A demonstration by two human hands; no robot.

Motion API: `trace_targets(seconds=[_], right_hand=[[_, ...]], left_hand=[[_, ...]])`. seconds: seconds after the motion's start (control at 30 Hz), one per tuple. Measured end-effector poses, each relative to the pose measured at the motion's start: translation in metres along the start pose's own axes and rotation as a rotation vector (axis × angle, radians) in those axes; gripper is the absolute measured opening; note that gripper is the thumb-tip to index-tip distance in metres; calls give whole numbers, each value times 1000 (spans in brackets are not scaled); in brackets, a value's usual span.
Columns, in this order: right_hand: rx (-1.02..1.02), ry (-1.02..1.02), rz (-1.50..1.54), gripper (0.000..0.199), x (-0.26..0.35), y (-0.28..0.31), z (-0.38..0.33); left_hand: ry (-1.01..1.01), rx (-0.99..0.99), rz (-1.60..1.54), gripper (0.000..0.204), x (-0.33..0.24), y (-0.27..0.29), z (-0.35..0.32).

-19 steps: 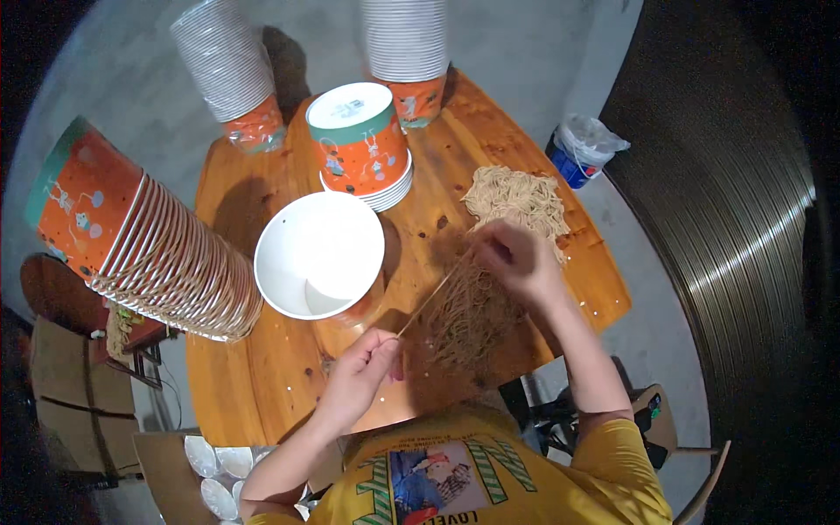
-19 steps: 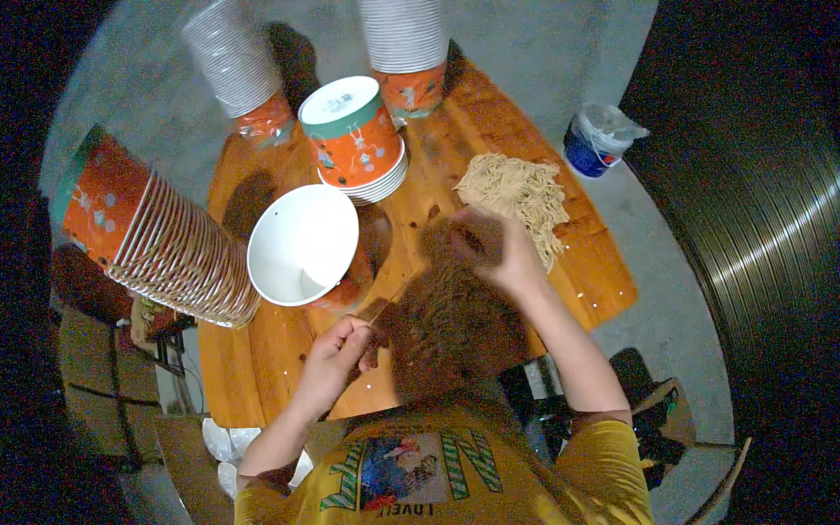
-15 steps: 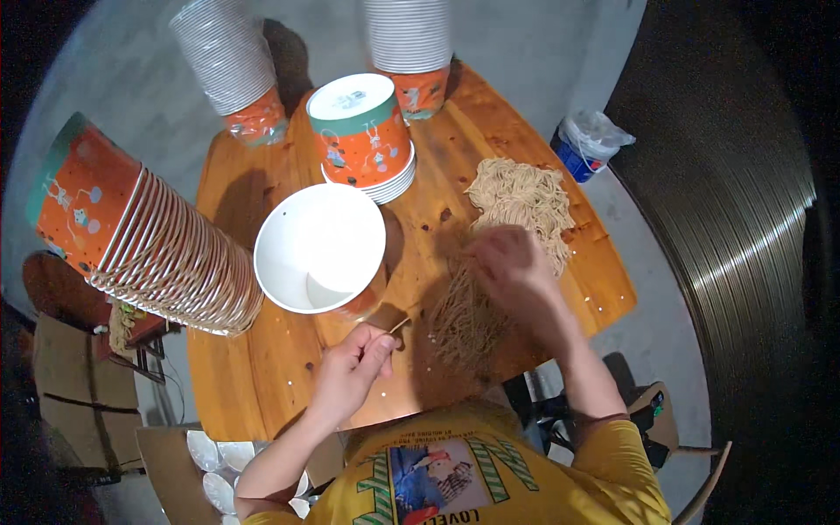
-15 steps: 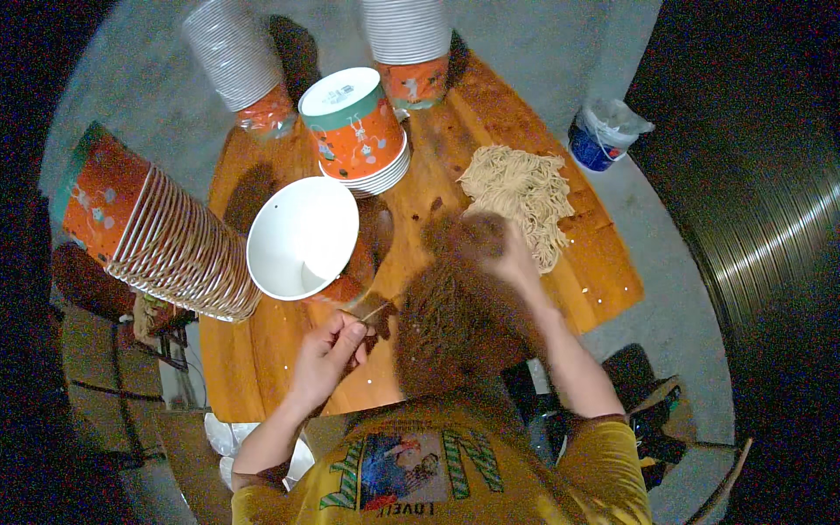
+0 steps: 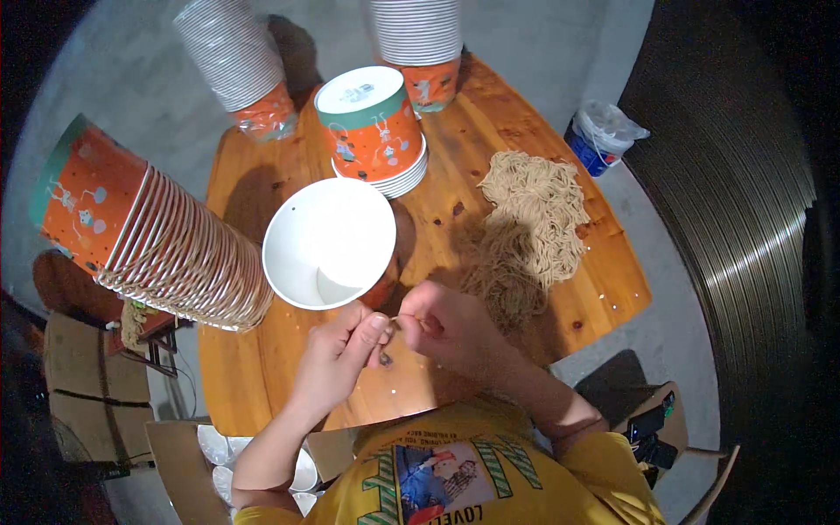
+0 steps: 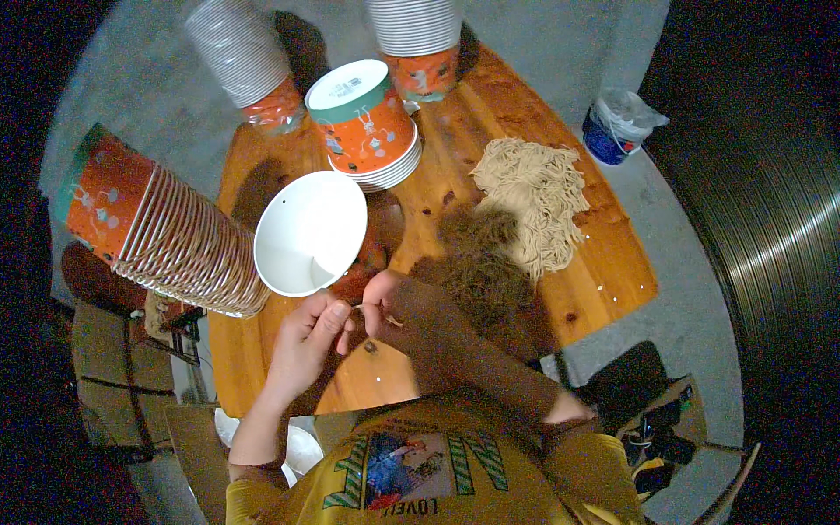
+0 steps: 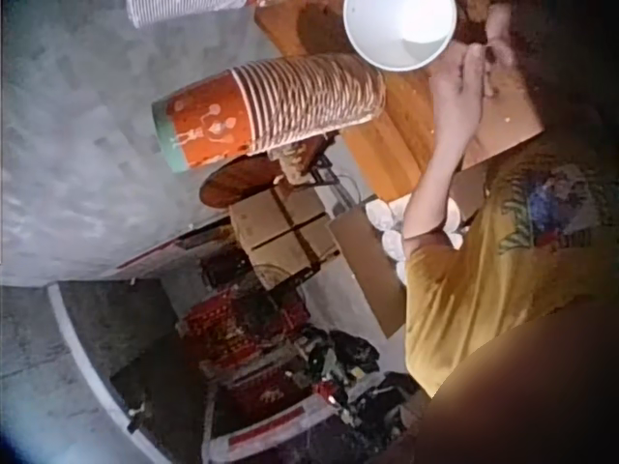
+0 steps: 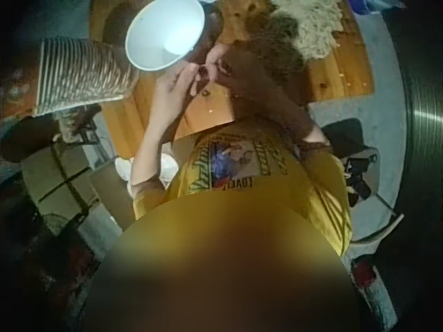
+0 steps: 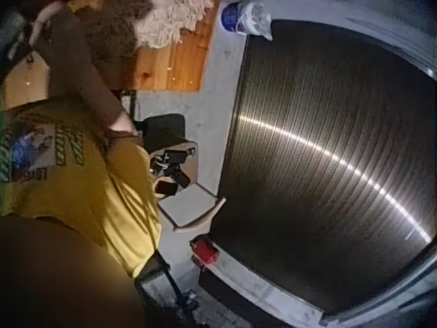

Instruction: Packaging stacks of paper cups by bundling them together using string and a small stick for threading.

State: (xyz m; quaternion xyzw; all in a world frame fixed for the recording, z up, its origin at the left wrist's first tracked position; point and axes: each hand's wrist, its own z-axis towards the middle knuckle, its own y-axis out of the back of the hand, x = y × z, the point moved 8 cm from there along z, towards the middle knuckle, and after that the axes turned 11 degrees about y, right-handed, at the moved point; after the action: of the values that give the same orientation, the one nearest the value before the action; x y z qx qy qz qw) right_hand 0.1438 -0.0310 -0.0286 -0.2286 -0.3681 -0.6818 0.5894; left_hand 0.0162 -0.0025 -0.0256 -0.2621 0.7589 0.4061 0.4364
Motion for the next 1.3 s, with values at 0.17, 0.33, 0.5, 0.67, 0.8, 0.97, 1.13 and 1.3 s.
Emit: trace_targets(seconds=[0.17, 0.33, 0.5, 0.67, 0.8, 0.97, 1.13, 1.3], right_hand=[[-167, -6, -209, 12, -3, 0, -1], [-258, -13, -189, 14, -8, 0, -2], [-238, -31, -179, 16, -11, -1, -3], [-251, -44, -241, 14, -15, -2, -4], [-216, -141, -264, 11, -18, -2, 0], [-156, -242, -290, 11, -21, -6, 5], [-111, -175, -313, 12, -17, -11, 11], [-51, -214, -285, 14, -27, -14, 4]], left_hand=[[-377, -495, 301, 11, -24, 34, -22], [-588, -721, 737, 26, -47, 30, -26], [-568, -665, 733, 25, -39, 30, -19], [-564, -647, 735, 21, -39, 28, -17], [-571, -636, 725, 21, -40, 27, -18], [-541, -598, 691, 19, -37, 29, -14], [-331, -383, 498, 21, -42, 47, 7], [-126, 46, 384, 26, -39, 39, 34]])
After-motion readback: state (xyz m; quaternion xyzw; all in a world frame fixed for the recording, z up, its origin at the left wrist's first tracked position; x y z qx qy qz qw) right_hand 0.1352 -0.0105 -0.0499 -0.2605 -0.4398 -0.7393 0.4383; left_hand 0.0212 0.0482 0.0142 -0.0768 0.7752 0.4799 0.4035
